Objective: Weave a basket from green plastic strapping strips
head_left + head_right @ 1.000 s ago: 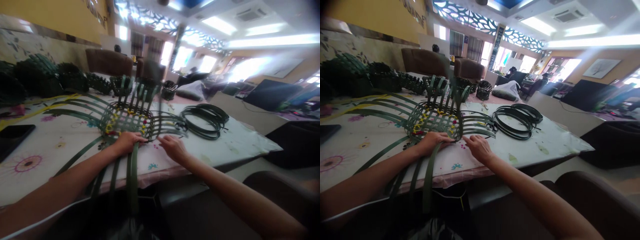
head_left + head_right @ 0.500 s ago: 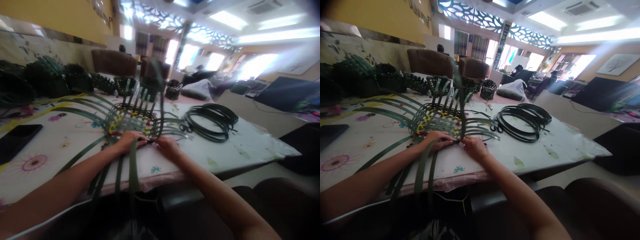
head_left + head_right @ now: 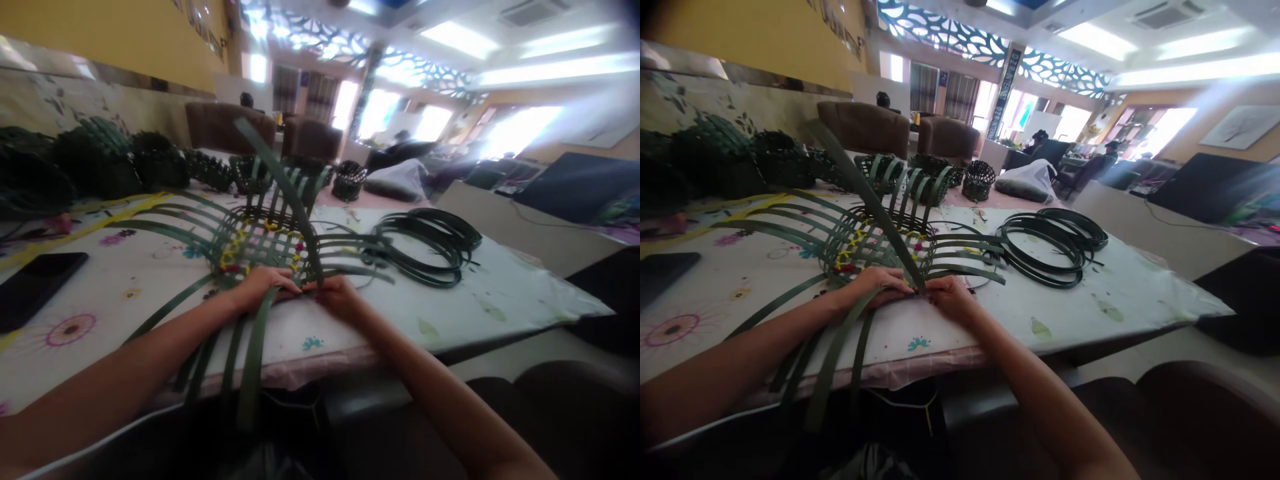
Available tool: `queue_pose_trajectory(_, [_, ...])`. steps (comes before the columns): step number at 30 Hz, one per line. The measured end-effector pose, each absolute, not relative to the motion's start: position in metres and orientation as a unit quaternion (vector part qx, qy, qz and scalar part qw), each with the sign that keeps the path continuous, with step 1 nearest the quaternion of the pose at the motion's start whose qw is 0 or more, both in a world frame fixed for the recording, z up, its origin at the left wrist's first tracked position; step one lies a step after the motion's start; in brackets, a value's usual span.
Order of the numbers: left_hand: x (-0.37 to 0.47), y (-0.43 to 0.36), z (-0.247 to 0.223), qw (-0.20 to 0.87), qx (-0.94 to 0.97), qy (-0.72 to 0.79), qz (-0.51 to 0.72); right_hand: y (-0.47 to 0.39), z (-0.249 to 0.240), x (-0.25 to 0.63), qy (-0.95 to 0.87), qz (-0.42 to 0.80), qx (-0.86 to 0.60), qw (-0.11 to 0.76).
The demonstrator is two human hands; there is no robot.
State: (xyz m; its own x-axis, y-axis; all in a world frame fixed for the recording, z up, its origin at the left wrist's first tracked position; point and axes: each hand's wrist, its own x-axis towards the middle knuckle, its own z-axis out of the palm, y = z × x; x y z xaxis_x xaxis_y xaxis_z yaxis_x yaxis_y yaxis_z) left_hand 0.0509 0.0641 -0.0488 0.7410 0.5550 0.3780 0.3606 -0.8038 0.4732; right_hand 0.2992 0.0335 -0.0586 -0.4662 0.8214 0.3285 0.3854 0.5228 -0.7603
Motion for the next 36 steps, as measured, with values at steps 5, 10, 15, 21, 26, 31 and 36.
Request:
queue_pose_trajectory(5, [0.051,0.066,-0.042,0.181,0.923,0.236,0.244,0.03,-0.054,0.297,-0.79,0.324,-0.373,0.362])
queue_pose_trajectory(10, [0.045,0.083,-0.024,0.271,0.912,0.242,0.188,0.017,-0.044,0.29,-0.8,0.259,-0.446,0.306])
queue_pose_trajectory(15, [0.039,0.09,-0.012,0.32,0.905,0.243,0.14,0.01,-0.037,0.273,-0.801,0.189,-0.495,0.279])
queue_pose_trajectory(21, [0.01,0.063,0.015,0.224,0.91,0.331,0.11,0.015,-0.041,0.261,-0.797,0.13,-0.526,0.266])
queue_pose_trajectory(26, [-0.015,-0.001,0.048,0.062,0.818,0.467,0.33,0.015,-0.045,0.253,-0.779,0.117,-0.549,0.28])
queue_pose_trajectory(31, [0.015,-0.092,0.063,-0.04,0.759,0.439,0.479,0.014,-0.042,0.236,-0.756,0.093,-0.589,0.27])
queue_pose_trajectory(36, [0.025,-0.117,0.053,0.127,0.73,0.443,0.505,0.013,-0.031,0.224,-0.747,0.077,-0.607,0.26])
